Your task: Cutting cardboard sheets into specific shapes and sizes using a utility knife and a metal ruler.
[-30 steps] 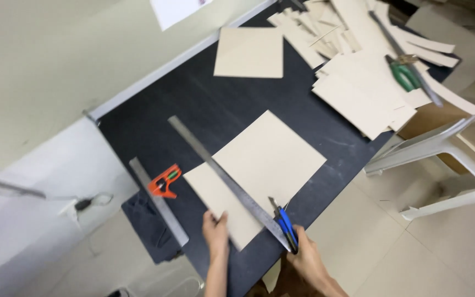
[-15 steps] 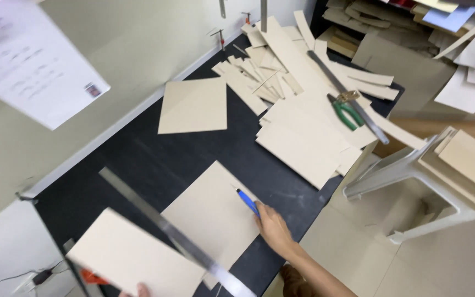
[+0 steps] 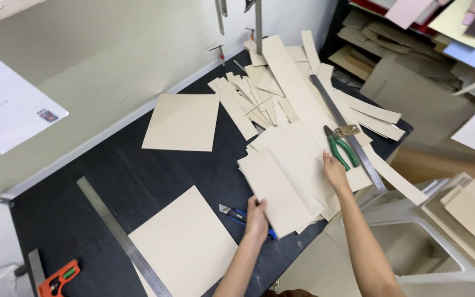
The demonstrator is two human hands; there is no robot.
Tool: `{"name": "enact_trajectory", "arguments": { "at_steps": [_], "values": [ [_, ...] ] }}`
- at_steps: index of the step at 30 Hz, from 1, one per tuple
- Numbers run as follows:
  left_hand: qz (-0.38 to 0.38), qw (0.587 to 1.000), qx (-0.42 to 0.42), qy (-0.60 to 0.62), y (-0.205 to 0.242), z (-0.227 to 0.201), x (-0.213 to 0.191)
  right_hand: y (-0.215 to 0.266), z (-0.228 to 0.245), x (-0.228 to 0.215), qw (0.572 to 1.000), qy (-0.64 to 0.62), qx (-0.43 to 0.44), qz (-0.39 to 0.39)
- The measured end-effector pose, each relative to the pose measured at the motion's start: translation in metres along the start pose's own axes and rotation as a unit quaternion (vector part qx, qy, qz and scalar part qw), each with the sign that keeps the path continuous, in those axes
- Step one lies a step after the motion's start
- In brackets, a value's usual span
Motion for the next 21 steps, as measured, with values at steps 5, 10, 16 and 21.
{"name": "enact_trajectory", "arguments": {
  "at_steps": [5,10,16,21],
  "values": [
    [-0.026,0.994,0.017,-0.105,0.004,-0.005,0.026,0.045,0.064,0.0,0.988,0.074,0.009,0.138],
    [0.026,0.982,-0.034,-0.182,0.054,-0.049,0.049,0.1,0.13,-0.011,0.965,0.085,-0.066,0.239],
    [0.084,0.972,-0.074,-0.207,0.067,-0.061,0.046,0.11,0.15,-0.001,0.964,0.063,-0.12,0.228],
    [0.092,0.989,-0.069,-0.096,0.099,-0.097,0.06,0.159,0.155,0.013,0.947,0.202,-0.174,0.18]
  ]
}}
Point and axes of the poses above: each hand's wrist, its own y-axis away from the middle knuckle, its own x-axis out of the palm, z = x × y, the point moved 10 cm from there along -y, towards the middle knuckle, and after that the axes turned 7 degrees about -z, right-handed, at the moved point
